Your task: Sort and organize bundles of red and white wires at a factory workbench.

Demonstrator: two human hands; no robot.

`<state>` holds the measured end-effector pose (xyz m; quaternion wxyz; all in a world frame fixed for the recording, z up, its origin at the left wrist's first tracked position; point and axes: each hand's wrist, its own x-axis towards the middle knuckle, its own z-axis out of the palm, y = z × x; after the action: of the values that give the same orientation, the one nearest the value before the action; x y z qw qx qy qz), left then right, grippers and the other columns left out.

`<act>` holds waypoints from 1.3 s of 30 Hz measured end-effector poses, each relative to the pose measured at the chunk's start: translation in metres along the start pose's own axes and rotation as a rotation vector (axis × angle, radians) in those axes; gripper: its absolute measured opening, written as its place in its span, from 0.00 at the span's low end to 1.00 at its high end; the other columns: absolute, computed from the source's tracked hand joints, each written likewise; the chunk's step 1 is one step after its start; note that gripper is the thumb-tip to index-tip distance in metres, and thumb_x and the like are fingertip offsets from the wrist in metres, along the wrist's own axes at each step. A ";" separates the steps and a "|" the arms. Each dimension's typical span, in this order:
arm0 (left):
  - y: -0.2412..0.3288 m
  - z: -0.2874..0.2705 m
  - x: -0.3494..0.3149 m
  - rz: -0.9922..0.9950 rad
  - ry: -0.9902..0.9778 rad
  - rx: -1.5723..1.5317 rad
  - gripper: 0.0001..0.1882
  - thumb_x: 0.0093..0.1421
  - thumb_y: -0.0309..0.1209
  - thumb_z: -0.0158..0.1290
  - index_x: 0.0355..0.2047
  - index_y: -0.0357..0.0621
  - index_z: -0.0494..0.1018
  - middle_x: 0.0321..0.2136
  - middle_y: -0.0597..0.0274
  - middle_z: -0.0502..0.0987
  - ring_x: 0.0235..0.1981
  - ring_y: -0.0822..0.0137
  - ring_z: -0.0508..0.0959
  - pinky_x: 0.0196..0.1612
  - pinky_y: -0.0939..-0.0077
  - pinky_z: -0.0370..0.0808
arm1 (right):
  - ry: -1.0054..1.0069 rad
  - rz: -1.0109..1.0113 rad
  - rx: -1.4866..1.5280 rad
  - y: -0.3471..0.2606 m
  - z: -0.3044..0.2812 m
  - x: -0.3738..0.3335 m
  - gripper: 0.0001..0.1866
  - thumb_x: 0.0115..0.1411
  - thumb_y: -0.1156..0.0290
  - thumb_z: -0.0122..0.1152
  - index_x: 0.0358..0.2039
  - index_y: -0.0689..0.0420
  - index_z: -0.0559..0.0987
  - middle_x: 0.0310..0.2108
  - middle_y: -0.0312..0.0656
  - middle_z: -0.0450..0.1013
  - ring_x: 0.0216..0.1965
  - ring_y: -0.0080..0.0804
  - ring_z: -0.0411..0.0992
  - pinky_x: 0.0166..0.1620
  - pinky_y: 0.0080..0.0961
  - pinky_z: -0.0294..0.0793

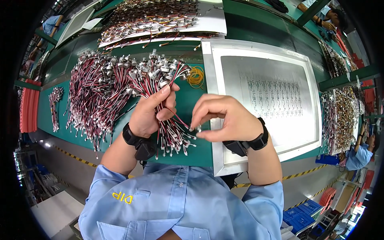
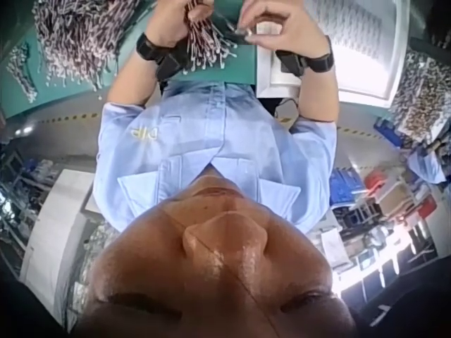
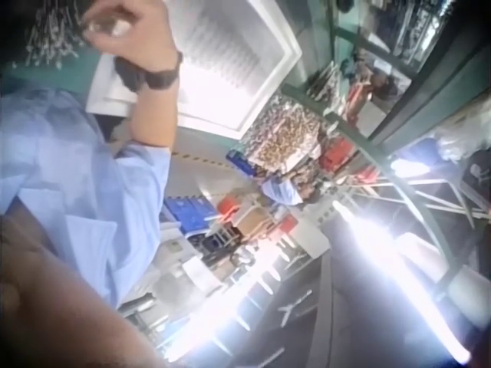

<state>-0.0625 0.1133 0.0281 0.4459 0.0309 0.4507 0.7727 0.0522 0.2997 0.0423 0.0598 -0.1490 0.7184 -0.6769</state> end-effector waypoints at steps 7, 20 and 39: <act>-0.004 -0.013 -0.001 -0.145 -0.393 -0.065 0.13 0.63 0.34 0.47 0.33 0.34 0.71 0.10 0.74 0.60 0.11 0.83 0.56 0.15 0.87 0.52 | 0.442 0.165 0.212 0.005 -0.019 0.004 0.13 0.53 0.75 0.62 0.38 0.64 0.75 0.38 0.42 0.73 0.39 0.26 0.72 0.44 0.20 0.71; -0.003 -0.005 0.003 -0.123 -0.180 0.216 0.14 0.63 0.33 0.46 0.36 0.31 0.70 0.10 0.75 0.59 0.09 0.82 0.54 0.13 0.85 0.50 | 0.557 0.111 0.076 0.009 -0.009 0.002 0.12 0.60 0.69 0.54 0.41 0.62 0.76 0.36 0.40 0.76 0.37 0.23 0.73 0.43 0.19 0.72; -0.003 -0.004 0.000 -0.098 -0.144 0.253 0.13 0.60 0.32 0.49 0.35 0.30 0.70 0.10 0.74 0.59 0.09 0.82 0.54 0.13 0.85 0.49 | 0.567 0.156 0.283 0.008 -0.010 0.001 0.13 0.61 0.67 0.54 0.40 0.62 0.77 0.35 0.42 0.76 0.32 0.24 0.75 0.38 0.19 0.76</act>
<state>-0.0626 0.1110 0.0237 0.5066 0.1201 0.5124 0.6829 0.0477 0.3090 0.0351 -0.0707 0.1106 0.6144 -0.7780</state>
